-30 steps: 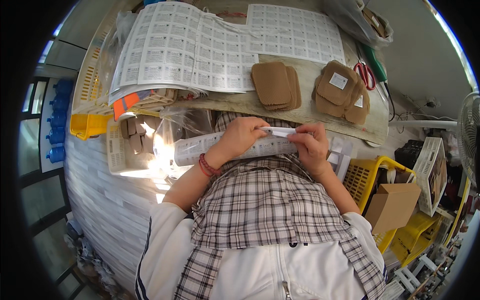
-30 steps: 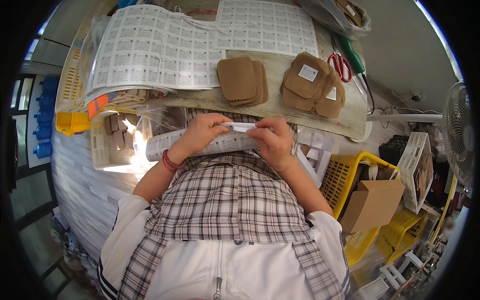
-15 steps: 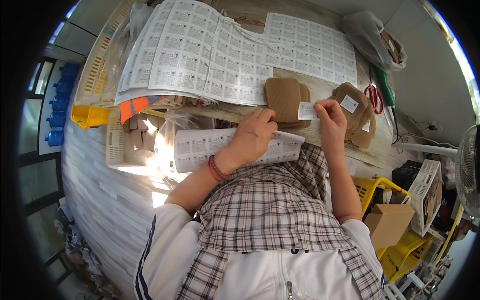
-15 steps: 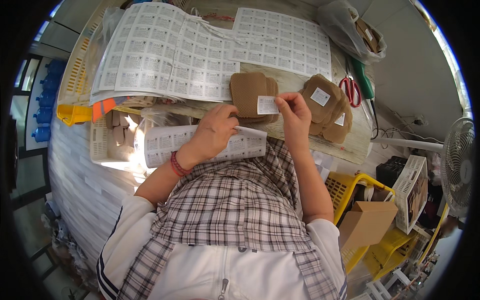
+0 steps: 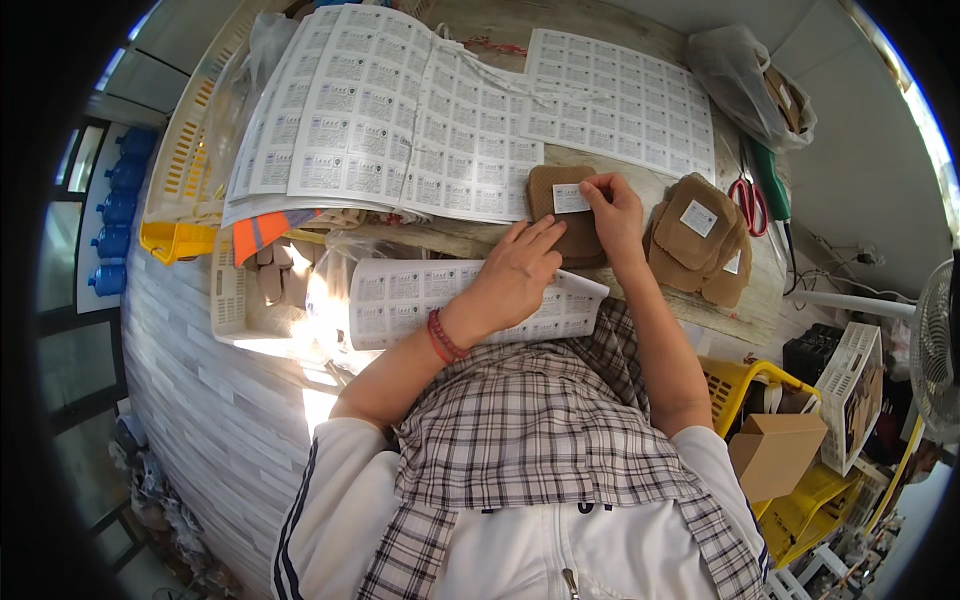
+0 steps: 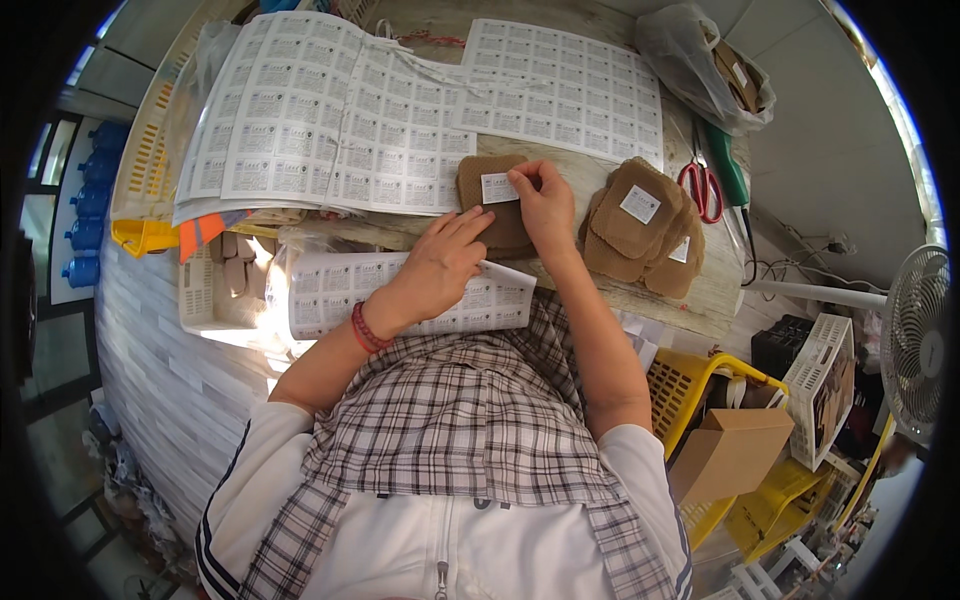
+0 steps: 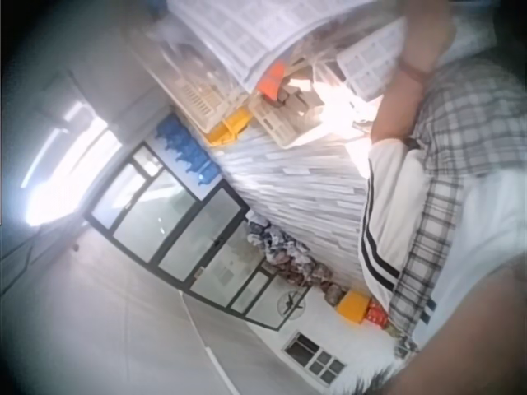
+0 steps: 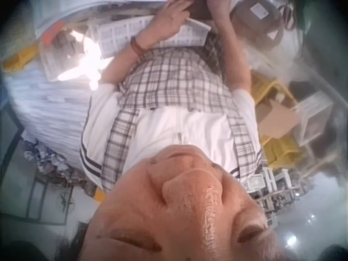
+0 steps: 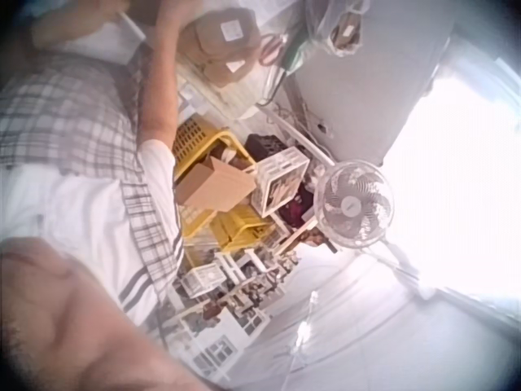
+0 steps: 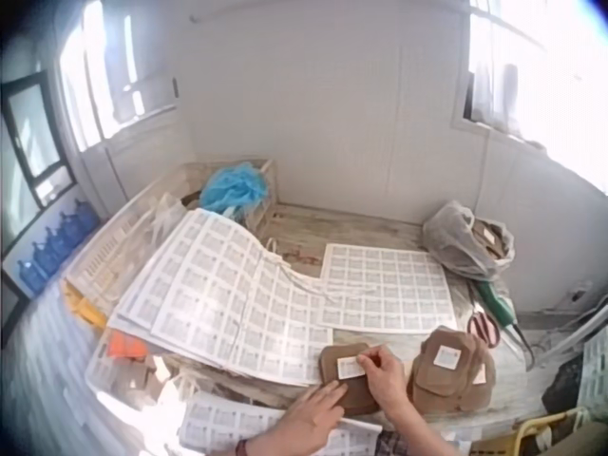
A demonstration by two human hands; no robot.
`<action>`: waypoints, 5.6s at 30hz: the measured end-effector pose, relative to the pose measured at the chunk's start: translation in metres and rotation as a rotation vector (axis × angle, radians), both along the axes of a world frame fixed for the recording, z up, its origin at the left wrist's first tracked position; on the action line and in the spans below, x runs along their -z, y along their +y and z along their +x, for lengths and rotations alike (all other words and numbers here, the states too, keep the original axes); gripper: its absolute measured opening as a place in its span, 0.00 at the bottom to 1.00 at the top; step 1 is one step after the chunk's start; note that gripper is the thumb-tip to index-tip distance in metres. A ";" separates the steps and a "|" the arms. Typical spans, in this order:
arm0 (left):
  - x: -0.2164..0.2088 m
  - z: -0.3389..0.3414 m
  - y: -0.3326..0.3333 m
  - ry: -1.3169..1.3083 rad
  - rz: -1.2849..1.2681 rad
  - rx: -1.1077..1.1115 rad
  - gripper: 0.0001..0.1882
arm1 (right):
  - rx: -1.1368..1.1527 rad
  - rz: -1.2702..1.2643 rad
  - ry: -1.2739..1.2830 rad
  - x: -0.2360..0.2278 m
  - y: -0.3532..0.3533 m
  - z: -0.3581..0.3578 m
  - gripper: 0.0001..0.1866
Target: The person repeatedly peels small white labels from a sheet and affixes them to small brown paper packages on a table. The person handles the label sheet and packages by hand, placing each labeled package into a growing stack.
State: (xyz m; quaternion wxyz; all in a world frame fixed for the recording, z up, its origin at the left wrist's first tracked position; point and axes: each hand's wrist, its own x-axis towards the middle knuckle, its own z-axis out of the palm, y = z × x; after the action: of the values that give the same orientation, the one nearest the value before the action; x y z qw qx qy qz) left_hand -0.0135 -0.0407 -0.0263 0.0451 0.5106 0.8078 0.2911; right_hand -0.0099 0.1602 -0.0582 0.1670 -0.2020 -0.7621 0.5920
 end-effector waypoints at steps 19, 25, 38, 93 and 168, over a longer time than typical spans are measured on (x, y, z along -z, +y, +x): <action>0.001 0.000 0.001 0.012 0.006 -0.009 0.06 | 0.038 0.126 -0.018 0.006 -0.003 0.001 0.07; -0.005 -0.001 0.003 -0.082 0.055 -0.060 0.07 | 0.082 0.217 -0.035 0.003 -0.010 0.004 0.05; -0.002 -0.002 0.005 0.022 -0.014 0.003 0.06 | 0.112 0.650 -0.004 -0.013 -0.022 0.005 0.13; -0.012 0.009 -0.035 -0.438 0.038 -0.261 0.15 | -0.099 0.618 0.357 -0.017 -0.049 0.105 0.07; 0.001 0.003 0.004 0.035 -0.081 -0.045 0.05 | -0.060 0.603 0.007 0.002 -0.006 0.004 0.08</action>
State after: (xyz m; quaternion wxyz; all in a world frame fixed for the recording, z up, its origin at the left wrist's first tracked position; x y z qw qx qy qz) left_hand -0.0107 -0.0371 -0.0277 0.0448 0.4951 0.8309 0.2501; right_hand -0.0058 0.1547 -0.0600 0.2045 -0.1187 -0.9086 0.3442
